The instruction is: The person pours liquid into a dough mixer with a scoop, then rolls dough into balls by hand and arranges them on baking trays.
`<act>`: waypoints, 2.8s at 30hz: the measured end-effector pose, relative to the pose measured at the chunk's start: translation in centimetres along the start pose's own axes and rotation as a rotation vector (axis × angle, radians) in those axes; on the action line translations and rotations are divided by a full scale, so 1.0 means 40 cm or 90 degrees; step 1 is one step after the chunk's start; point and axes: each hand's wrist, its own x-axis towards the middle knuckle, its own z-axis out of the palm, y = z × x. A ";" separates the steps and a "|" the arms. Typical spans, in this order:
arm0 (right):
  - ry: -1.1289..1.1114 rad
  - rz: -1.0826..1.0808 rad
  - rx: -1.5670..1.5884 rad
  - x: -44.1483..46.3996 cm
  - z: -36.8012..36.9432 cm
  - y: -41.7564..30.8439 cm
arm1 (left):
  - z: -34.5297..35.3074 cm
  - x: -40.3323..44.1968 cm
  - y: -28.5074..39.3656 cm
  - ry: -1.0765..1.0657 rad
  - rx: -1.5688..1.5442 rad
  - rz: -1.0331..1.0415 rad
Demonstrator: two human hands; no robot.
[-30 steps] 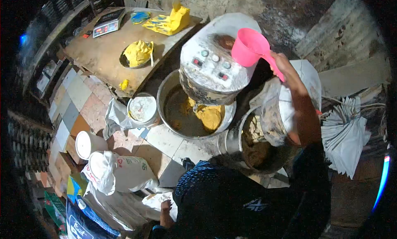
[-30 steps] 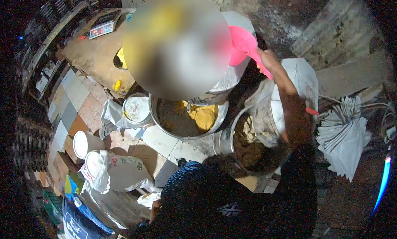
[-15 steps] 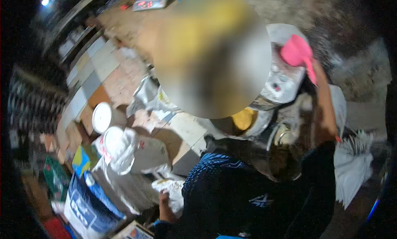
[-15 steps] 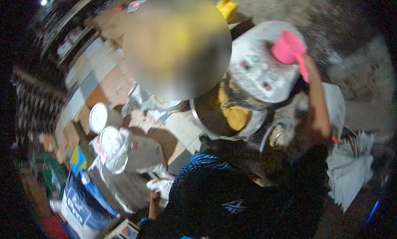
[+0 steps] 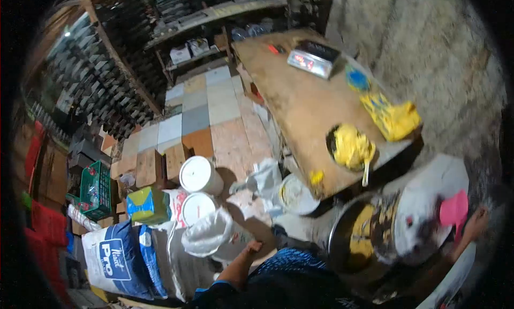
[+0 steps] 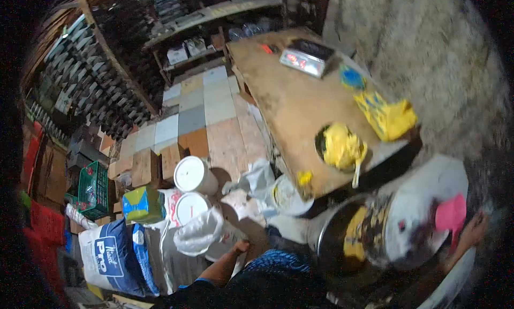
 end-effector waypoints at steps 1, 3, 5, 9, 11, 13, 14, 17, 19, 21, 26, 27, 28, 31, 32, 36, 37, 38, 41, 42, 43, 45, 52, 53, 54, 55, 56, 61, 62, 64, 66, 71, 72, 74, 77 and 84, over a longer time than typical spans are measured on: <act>0.079 -0.021 0.018 0.000 -0.031 -0.141 | -0.069 0.035 0.025 -0.044 -0.109 -0.112; 0.164 0.050 0.199 -0.026 0.005 -0.392 | -0.228 0.084 0.098 -0.071 -0.254 -0.284; 0.184 -0.013 0.322 -0.048 0.097 -0.614 | -0.297 0.103 0.064 -0.013 -0.192 -0.285; 0.028 0.029 0.563 -0.095 0.228 -1.153 | -0.432 0.065 -0.068 0.230 -0.403 -0.389; -0.027 -0.071 0.694 -0.105 0.288 -1.417 | -0.494 -0.001 -0.115 0.331 -0.523 -0.382; -0.103 -0.109 0.723 -0.120 0.280 -1.629 | -0.534 -0.046 -0.202 0.442 -0.579 -0.441; -0.177 -0.145 0.725 -0.127 0.280 -1.721 | -0.543 -0.073 -0.250 0.435 -0.537 -0.468; -0.277 -0.123 0.767 -0.162 0.298 -1.919 | -0.609 -0.143 -0.331 0.343 -0.573 -0.643; -0.327 -0.100 0.784 -0.221 0.419 -2.018 | -0.627 -0.164 -0.415 0.294 -0.684 -0.696; -0.461 -0.015 0.846 -0.283 0.542 -2.087 | -0.640 -0.172 -0.445 0.373 -0.786 -0.729; -0.559 0.068 0.840 -0.284 0.590 -2.293 | -0.711 -0.128 -0.616 0.538 -0.888 -0.723; -0.595 0.011 0.813 -0.276 0.582 -2.328 | -0.730 -0.114 -0.639 0.592 -0.914 -0.626; -0.632 -0.046 0.782 -0.266 0.584 -2.351 | -0.774 -0.073 -0.666 0.611 -0.901 -0.637; -0.707 -0.080 0.751 -0.263 0.655 -2.412 | -0.878 0.074 -0.795 0.596 -0.859 -0.581; -0.766 -0.041 0.722 -0.248 0.667 -2.439 | -0.935 0.124 -0.820 0.550 -0.834 -0.622; -0.679 0.011 0.740 -0.257 0.784 -2.563 | -1.245 0.296 -0.852 0.455 -0.986 -0.476; -0.715 0.085 0.719 -0.263 0.814 -2.590 | -1.287 0.329 -0.892 0.437 -0.978 -0.449; -0.749 0.156 0.704 -0.234 0.816 -2.627 | -1.342 0.363 -0.929 0.425 -0.971 -0.421; -0.753 0.208 0.609 -0.321 0.992 -2.657 | -1.351 0.431 -1.221 0.385 -0.980 -0.385; -0.757 0.219 0.572 -0.347 1.054 -2.658 | -1.343 0.444 -1.322 0.350 -0.965 -0.349; -0.738 0.242 0.542 -0.353 1.121 -2.645 | -1.377 0.445 -1.327 0.366 -0.950 -0.461; -0.671 0.299 0.471 -0.345 1.269 -2.585 | -1.462 0.439 -1.329 0.294 -0.815 -0.651; -0.403 0.386 0.213 -0.291 1.557 -2.471 | -1.666 0.544 -1.470 0.038 -0.519 -0.509; -0.371 0.345 0.157 -0.304 1.566 -2.480 | -1.678 0.586 -1.503 0.022 -0.497 -0.484; -0.341 0.296 0.084 -0.315 1.563 -2.495 | -1.697 0.632 -1.537 0.012 -0.470 -0.455; -0.318 0.245 -0.004 -0.326 1.561 -2.504 | -1.722 0.683 -1.573 0.007 -0.438 -0.423; -0.294 0.206 -0.087 -0.329 1.560 -2.510 | -1.755 0.737 -1.609 0.001 -0.397 -0.386; -0.183 0.574 0.379 -0.292 1.612 -2.362 | -1.977 1.116 -1.816 0.231 -0.044 -0.099; -0.326 0.296 0.206 -0.284 1.606 -2.342 | -2.034 1.179 -1.745 0.386 0.113 -0.144; -0.241 0.305 0.312 -0.257 1.622 -2.326 | -2.186 1.355 -1.711 0.391 -0.002 -0.190; -0.386 0.279 0.210 -0.230 1.629 -2.288 | -2.313 1.519 -1.646 0.443 -0.532 -0.009; -0.295 0.403 0.337 -0.172 1.607 -2.296 | -2.495 1.769 -1.247 0.398 -0.428 0.124; -0.291 0.417 0.338 -0.192 1.640 -2.278 | -2.509 1.808 -1.206 0.404 -0.374 0.156; -0.194 0.657 0.542 -0.235 1.674 -2.266 | -2.453 1.964 -1.237 0.389 -0.271 0.320; -0.096 0.710 0.580 -0.206 1.654 -2.302 | -2.464 1.965 -0.856 0.272 -0.026 0.090; -0.146 0.873 0.694 -0.182 1.638 -2.398 | -2.289 2.140 -0.692 0.116 -0.070 0.230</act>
